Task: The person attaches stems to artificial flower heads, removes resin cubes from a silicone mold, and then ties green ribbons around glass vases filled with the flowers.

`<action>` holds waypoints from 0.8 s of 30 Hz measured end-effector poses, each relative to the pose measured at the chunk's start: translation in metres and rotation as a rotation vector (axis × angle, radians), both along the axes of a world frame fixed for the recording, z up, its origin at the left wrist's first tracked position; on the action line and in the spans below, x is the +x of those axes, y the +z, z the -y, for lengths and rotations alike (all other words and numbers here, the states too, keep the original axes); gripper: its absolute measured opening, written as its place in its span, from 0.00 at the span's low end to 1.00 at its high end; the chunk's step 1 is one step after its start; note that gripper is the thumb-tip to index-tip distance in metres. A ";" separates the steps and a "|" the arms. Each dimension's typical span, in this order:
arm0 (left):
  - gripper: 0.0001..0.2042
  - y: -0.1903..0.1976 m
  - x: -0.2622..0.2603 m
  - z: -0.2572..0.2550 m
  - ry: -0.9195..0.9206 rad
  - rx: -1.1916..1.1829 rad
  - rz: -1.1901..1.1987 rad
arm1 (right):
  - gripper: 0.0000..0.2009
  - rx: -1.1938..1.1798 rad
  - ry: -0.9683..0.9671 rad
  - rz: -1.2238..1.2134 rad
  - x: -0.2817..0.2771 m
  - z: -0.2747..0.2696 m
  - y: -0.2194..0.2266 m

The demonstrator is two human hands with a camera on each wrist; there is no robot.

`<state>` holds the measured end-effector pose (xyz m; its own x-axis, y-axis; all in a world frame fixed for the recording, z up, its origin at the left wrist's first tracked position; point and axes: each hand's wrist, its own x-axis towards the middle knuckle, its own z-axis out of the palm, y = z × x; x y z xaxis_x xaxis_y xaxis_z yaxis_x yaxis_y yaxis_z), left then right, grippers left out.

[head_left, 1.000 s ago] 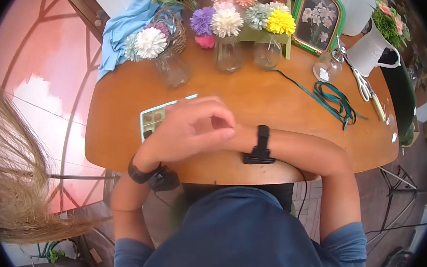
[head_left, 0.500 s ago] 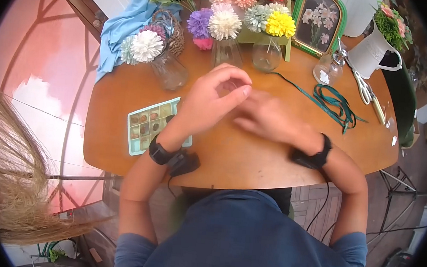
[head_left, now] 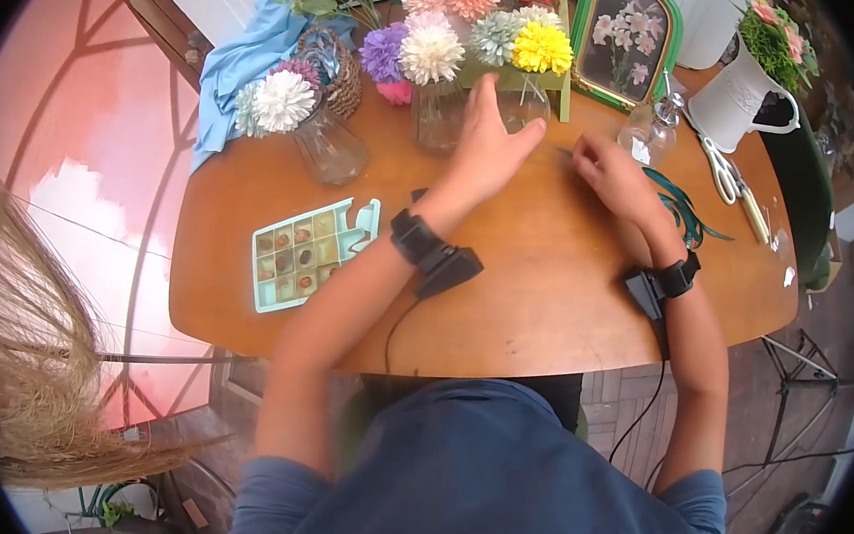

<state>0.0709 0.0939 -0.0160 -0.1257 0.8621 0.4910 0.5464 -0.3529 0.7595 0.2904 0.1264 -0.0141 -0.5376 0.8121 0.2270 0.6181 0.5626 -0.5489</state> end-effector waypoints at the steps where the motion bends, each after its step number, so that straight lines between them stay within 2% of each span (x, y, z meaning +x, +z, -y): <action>1: 0.41 -0.002 0.004 -0.007 0.017 0.016 0.017 | 0.08 -0.104 -0.019 -0.146 0.003 -0.006 -0.002; 2: 0.41 -0.001 0.007 -0.012 0.034 0.032 0.036 | 0.07 -0.209 -0.038 -0.291 0.001 -0.004 0.004; 5: 0.39 0.001 0.015 -0.027 -0.002 -0.044 0.129 | 0.05 -0.500 -0.122 -0.510 -0.002 0.011 0.029; 8: 0.36 0.002 0.013 -0.036 0.005 -0.034 0.076 | 0.05 -0.367 -0.154 -0.449 -0.001 0.004 0.030; 11: 0.33 0.002 0.012 -0.034 -0.061 -0.078 0.092 | 0.06 -0.314 -0.168 -0.489 0.001 -0.014 0.020; 14: 0.27 0.000 0.017 -0.019 -0.168 0.036 0.183 | 0.07 -0.214 -0.232 -0.444 0.002 -0.024 0.027; 17: 0.28 0.003 0.018 -0.006 -0.162 -0.031 0.118 | 0.09 -0.130 -0.283 -0.393 -0.001 -0.036 0.033; 20: 0.32 0.004 0.016 -0.002 -0.207 -0.069 0.147 | 0.11 0.047 -0.289 -0.172 -0.012 -0.038 0.041; 24: 0.34 0.009 0.007 -0.003 -0.262 0.049 -0.002 | 0.12 0.223 -0.218 -0.028 -0.019 -0.055 0.032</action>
<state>0.0780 0.0970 -0.0075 0.0996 0.8404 0.5327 0.4329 -0.5186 0.7373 0.2717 0.1815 0.0175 -0.3470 0.8362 0.4247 0.7237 0.5268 -0.4458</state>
